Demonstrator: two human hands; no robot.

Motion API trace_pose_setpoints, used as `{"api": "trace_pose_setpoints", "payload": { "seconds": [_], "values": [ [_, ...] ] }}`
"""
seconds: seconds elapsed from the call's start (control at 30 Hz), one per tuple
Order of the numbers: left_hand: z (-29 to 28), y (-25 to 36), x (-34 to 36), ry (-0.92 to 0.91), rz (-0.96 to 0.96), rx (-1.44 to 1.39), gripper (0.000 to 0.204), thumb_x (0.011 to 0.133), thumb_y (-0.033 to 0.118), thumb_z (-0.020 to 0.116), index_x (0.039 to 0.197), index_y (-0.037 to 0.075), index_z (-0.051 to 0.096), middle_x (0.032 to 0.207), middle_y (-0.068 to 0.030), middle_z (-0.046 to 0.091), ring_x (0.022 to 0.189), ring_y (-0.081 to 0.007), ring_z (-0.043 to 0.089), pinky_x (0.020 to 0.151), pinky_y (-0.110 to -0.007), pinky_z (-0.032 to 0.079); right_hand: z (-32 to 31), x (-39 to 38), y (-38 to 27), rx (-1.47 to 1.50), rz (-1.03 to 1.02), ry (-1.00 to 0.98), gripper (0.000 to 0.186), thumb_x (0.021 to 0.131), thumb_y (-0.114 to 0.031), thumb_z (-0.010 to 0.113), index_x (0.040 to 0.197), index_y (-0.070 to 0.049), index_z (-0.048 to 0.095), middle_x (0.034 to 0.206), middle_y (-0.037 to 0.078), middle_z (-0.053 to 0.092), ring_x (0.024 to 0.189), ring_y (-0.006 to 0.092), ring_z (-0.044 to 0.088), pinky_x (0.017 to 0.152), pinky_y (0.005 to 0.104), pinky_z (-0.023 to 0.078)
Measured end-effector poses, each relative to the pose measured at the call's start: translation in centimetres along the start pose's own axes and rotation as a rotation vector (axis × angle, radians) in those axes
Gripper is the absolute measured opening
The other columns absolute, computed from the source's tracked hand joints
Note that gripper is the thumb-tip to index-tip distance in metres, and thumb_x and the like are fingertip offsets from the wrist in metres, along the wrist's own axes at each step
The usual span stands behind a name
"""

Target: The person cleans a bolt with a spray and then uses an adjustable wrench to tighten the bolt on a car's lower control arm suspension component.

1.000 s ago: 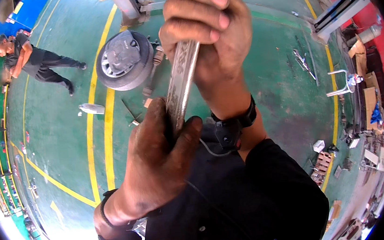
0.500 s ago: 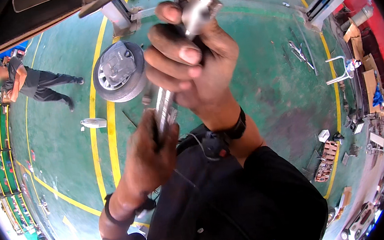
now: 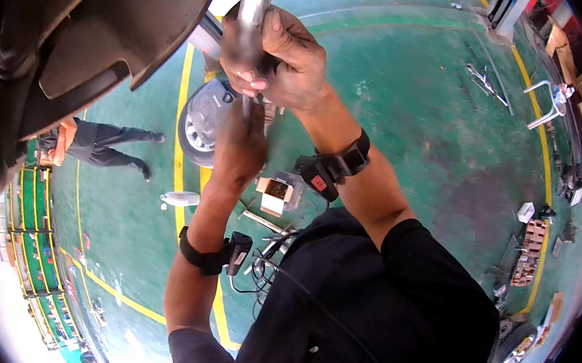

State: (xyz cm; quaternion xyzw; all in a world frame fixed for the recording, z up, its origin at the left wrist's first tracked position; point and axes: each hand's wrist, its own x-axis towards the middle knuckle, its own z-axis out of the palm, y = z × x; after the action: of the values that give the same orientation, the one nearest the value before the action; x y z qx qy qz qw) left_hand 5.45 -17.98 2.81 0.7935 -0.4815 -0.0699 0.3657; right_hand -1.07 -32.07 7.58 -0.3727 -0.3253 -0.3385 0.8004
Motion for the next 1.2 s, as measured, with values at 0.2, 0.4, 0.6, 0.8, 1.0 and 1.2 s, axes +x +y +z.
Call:
{"api": "trace_pose_setpoints", "payload": {
  "seconds": [0.2, 0.4, 0.6, 0.8, 1.0, 1.2],
  "values": [
    [-0.9, -0.3, 2.3, 0.027, 0.137, 0.026, 0.021, 0.101, 0.019, 0.044, 0.109, 0.001, 0.052, 0.092, -0.0200, 0.061, 0.086, -0.0384, 0.057, 0.077, -0.041, 0.045, -0.9, 1.2, 0.9, 0.062, -0.038, -0.025, 0.053, 0.098, -0.045, 0.046, 0.110, 0.006, 0.050, 0.062, 0.008, 0.049, 0.047, 0.0124, 0.041, 0.047, 0.0286, 0.039],
    [-1.8, 1.3, -2.0, -0.134, -0.021, -0.056, 0.020, 0.100, 0.018, 0.047, 0.106, -0.001, 0.052, 0.089, -0.0258, 0.061, 0.089, -0.0461, 0.058, 0.075, -0.046, 0.046, 0.6, -0.2, 0.5, 0.165, 0.002, 0.004, 0.047, 0.097, -0.042, 0.052, 0.116, 0.001, 0.050, 0.071, 0.011, 0.056, 0.048, 0.0110, 0.045, 0.044, 0.0247, 0.038],
    [-1.1, 1.3, -3.8, -0.109, 0.023, -0.159, 0.017, 0.101, 0.014, 0.045, 0.098, -0.001, 0.053, 0.079, -0.0172, 0.059, 0.075, -0.0335, 0.059, 0.068, -0.039, 0.046, 1.2, -0.6, -0.1, 0.225, 0.064, -0.004, 0.045, 0.095, -0.042, 0.056, 0.105, 0.001, 0.054, 0.070, 0.014, 0.058, 0.047, 0.0102, 0.046, 0.044, 0.0230, 0.040],
    [0.8, 0.4, 1.2, -0.073, 0.084, -0.167, 0.016, 0.101, 0.013, 0.046, 0.101, -0.001, 0.052, 0.083, -0.0194, 0.061, 0.077, -0.0361, 0.060, 0.069, -0.042, 0.046, -1.3, 0.8, -0.4, 0.027, -0.039, -0.080, 0.055, 0.093, -0.040, 0.059, 0.118, 0.008, 0.050, 0.072, 0.011, 0.059, 0.048, 0.0090, 0.047, 0.042, 0.0235, 0.037],
    [0.3, 1.4, -0.7, -0.132, 0.050, -0.103, 0.013, 0.100, 0.012, 0.045, 0.102, 0.001, 0.052, 0.088, -0.0188, 0.060, 0.082, -0.0364, 0.061, 0.071, -0.042, 0.047, -1.2, 0.9, -0.3, 0.227, 0.037, -0.166, 0.048, 0.094, -0.037, 0.059, 0.114, 0.007, 0.052, 0.072, 0.014, 0.060, 0.049, 0.0101, 0.049, 0.042, 0.0210, 0.037],
    [-1.0, -1.0, 0.7, -0.124, 0.014, -0.123, 0.020, 0.103, 0.015, 0.044, 0.114, 0.001, 0.053, 0.099, -0.0043, 0.057, 0.090, -0.0131, 0.052, 0.081, -0.028, 0.045, -1.4, 2.0, 1.7, 0.251, -0.050, -0.186, 0.039, 0.097, -0.032, 0.056, 0.111, 0.005, 0.054, 0.072, 0.012, 0.059, 0.052, 0.0099, 0.049, 0.044, 0.0208, 0.036]
  ]
}}
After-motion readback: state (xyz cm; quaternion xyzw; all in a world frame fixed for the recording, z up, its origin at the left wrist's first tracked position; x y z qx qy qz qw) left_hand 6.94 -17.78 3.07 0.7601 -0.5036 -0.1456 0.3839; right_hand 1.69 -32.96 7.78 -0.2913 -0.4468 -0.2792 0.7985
